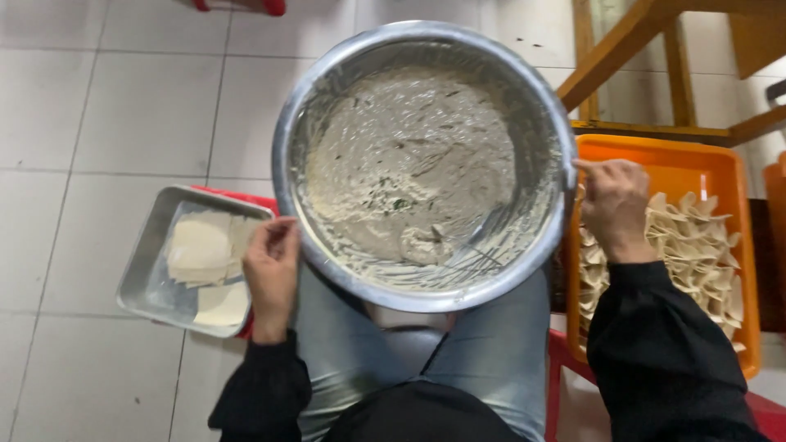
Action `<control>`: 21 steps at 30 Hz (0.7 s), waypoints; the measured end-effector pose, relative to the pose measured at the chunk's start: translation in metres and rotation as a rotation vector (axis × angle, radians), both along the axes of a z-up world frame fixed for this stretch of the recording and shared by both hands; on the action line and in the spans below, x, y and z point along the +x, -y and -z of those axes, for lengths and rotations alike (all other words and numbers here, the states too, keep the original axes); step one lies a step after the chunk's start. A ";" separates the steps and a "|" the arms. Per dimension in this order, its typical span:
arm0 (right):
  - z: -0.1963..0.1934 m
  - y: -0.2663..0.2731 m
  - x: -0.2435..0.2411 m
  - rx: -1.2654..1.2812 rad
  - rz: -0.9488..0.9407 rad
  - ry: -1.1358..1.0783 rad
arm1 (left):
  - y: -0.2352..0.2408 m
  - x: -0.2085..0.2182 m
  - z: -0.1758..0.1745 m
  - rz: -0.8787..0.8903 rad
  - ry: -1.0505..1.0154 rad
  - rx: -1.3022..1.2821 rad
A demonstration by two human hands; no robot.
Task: The person scoops filling from a large metal bowl onto square wrappers, folds them into dumplings, and places them into an orange tray. The process is repeated continuously throughout the clip.
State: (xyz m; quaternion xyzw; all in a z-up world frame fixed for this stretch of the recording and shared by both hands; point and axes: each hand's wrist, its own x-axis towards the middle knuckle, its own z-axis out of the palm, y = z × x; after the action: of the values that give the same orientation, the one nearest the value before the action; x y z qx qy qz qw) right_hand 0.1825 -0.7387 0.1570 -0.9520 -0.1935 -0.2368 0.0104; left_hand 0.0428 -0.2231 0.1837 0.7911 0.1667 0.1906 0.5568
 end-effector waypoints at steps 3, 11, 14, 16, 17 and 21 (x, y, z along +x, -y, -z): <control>0.029 -0.067 -0.007 -0.071 -0.225 -0.108 | -0.065 0.006 0.038 -0.229 -0.043 0.244; 0.112 -0.111 -0.037 -0.347 -0.261 -0.595 | -0.199 -0.010 0.198 -0.350 -0.480 0.452; 0.062 -0.105 -0.032 -0.391 -0.183 -0.485 | -0.202 -0.020 0.200 -0.347 -0.534 0.456; 0.034 -0.093 -0.023 -0.386 -0.102 -0.518 | -0.205 -0.022 0.199 -0.349 -0.523 0.466; 0.032 -0.081 -0.015 -0.455 -0.005 -0.527 | -0.211 -0.024 0.202 -0.372 -0.513 0.464; 0.051 -0.041 0.018 -0.593 0.152 -0.470 | -0.234 -0.023 0.209 -0.441 -0.489 0.484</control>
State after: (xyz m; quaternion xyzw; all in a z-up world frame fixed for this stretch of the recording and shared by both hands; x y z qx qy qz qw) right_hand 0.2000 -0.6979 0.1057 -0.9537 -0.1746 0.0541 -0.2389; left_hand 0.0195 0.0111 -0.0258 0.8666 0.4100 0.1455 0.2443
